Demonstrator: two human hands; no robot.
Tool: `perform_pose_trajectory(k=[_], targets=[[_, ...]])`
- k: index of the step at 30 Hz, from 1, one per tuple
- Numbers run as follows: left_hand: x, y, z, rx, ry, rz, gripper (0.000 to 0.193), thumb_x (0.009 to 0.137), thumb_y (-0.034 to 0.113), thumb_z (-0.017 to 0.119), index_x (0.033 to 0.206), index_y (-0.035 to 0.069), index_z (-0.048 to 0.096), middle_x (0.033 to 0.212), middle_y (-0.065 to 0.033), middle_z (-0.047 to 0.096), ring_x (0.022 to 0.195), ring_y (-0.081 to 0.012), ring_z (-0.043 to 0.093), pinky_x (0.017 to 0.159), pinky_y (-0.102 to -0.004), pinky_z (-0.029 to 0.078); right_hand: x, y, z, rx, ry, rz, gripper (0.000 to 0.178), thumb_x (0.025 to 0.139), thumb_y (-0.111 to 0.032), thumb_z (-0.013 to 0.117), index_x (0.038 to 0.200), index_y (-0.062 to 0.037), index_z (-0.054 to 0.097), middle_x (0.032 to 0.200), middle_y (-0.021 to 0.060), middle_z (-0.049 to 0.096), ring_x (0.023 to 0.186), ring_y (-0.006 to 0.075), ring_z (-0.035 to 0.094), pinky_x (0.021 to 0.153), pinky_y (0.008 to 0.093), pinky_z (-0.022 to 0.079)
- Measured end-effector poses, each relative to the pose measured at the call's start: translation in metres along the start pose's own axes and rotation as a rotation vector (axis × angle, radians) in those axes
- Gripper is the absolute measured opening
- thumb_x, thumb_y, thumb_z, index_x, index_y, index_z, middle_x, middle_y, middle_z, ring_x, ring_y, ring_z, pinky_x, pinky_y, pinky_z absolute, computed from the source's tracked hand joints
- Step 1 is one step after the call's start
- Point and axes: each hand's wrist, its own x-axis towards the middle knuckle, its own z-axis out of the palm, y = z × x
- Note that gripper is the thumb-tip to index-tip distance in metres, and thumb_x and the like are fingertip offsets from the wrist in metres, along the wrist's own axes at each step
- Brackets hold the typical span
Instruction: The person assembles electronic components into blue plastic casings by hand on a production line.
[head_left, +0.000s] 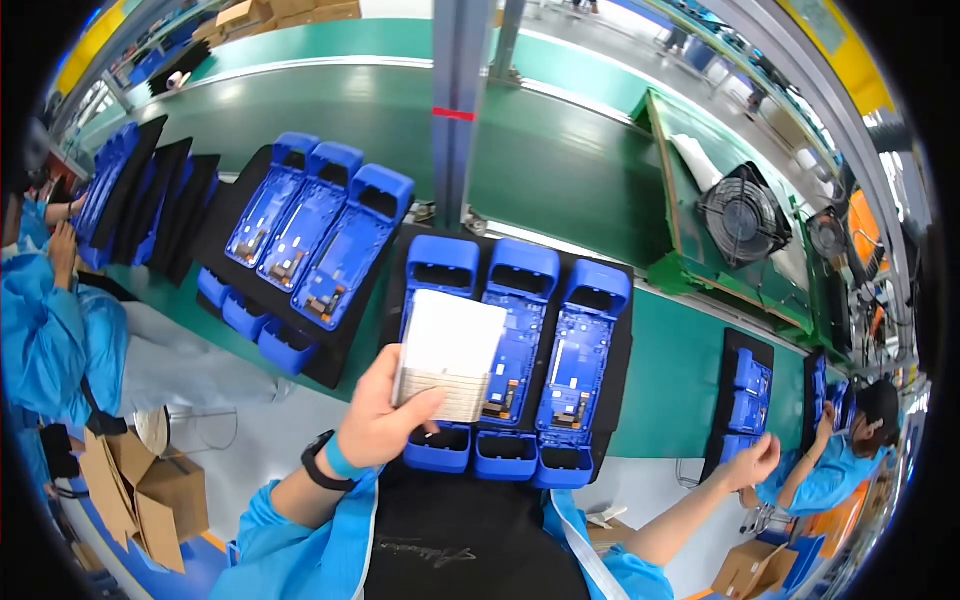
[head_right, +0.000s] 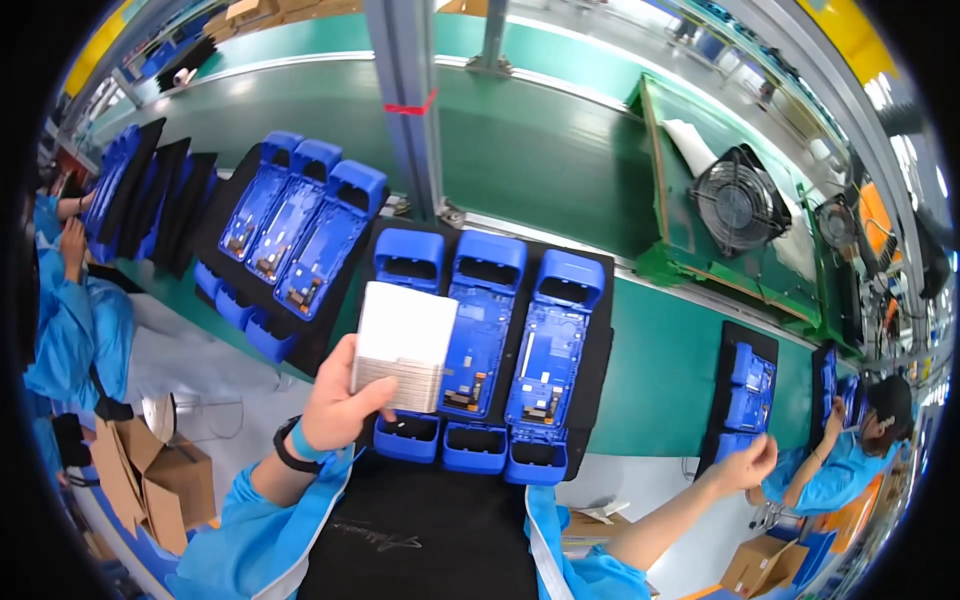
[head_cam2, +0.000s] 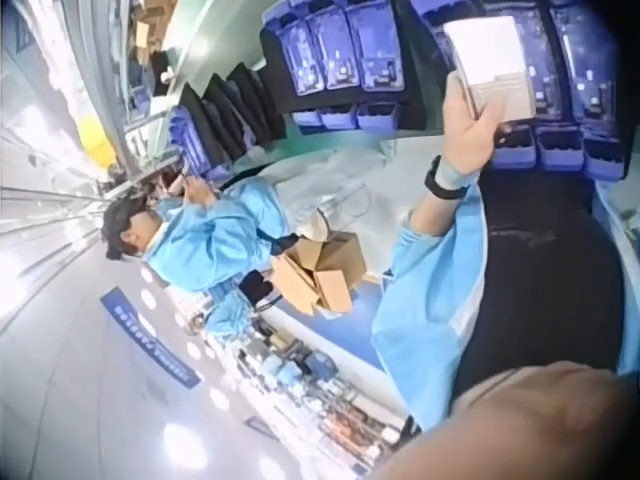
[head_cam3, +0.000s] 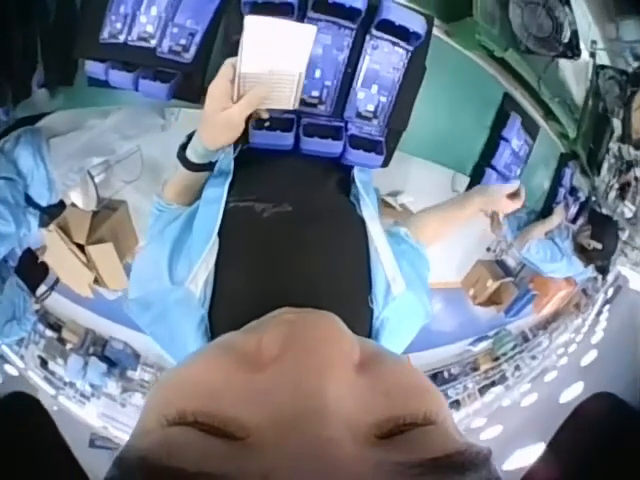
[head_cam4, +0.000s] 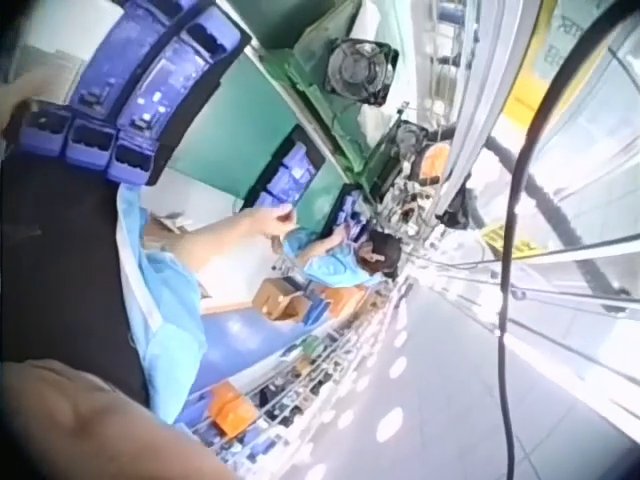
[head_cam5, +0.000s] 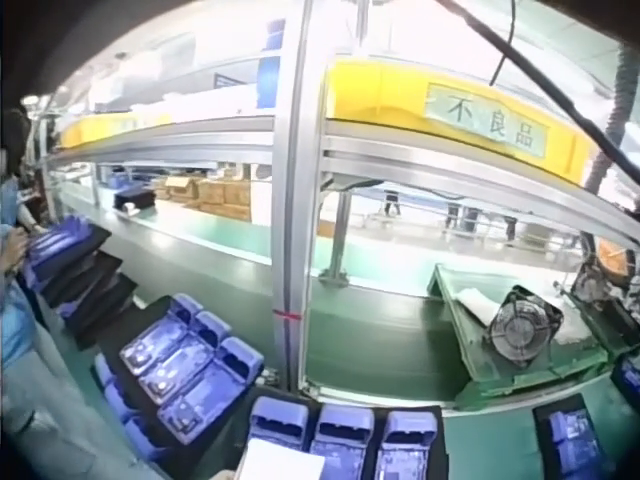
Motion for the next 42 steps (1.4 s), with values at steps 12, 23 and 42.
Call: perform_pose_trajectory(k=[12,23,42], targets=[[0.01,0.001,0.004,0.366,-0.074,0.292,0.04,0.092,0.008,0.065,0.128,-0.002,0.049,0.102,-0.0187,0.071,0.093,-0.0291,0.073,0.08,-0.0349,0.056,-0.179,-0.345,0.078,0.869,-1.363,-0.782,0.027,0.07,0.004,0.078,0.093,-0.0029,0.068,0.085,0.0097,0.063,0.073,0.0259,0.059,0.063,0.0335,0.048],[0.015,0.004,-0.003,0.408,0.017,0.384,0.038,0.089,0.003,0.067,0.123,-0.003,0.053,0.09,-0.0173,0.069,0.078,-0.034,0.07,0.068,-0.0358,0.055,-0.208,-0.35,0.095,0.851,-1.445,-0.823,0.02,0.073,0.004,0.074,0.088,-0.0043,0.065,0.083,0.0083,0.061,0.073,0.0257,0.055,0.063,0.034,0.044],[-0.023,-0.02,-0.073,0.151,0.552,0.331,0.036,0.094,0.004,0.061,0.127,-0.004,0.048,0.112,-0.0109,0.065,0.101,-0.0135,0.062,0.089,-0.0284,0.049,-0.236,-0.363,0.122,0.626,-1.865,-0.779,0.006,0.085,0.003,0.062,0.09,-0.0008,0.06,0.087,0.0135,0.058,0.08,0.0323,0.059,0.072,0.0372,0.049]])
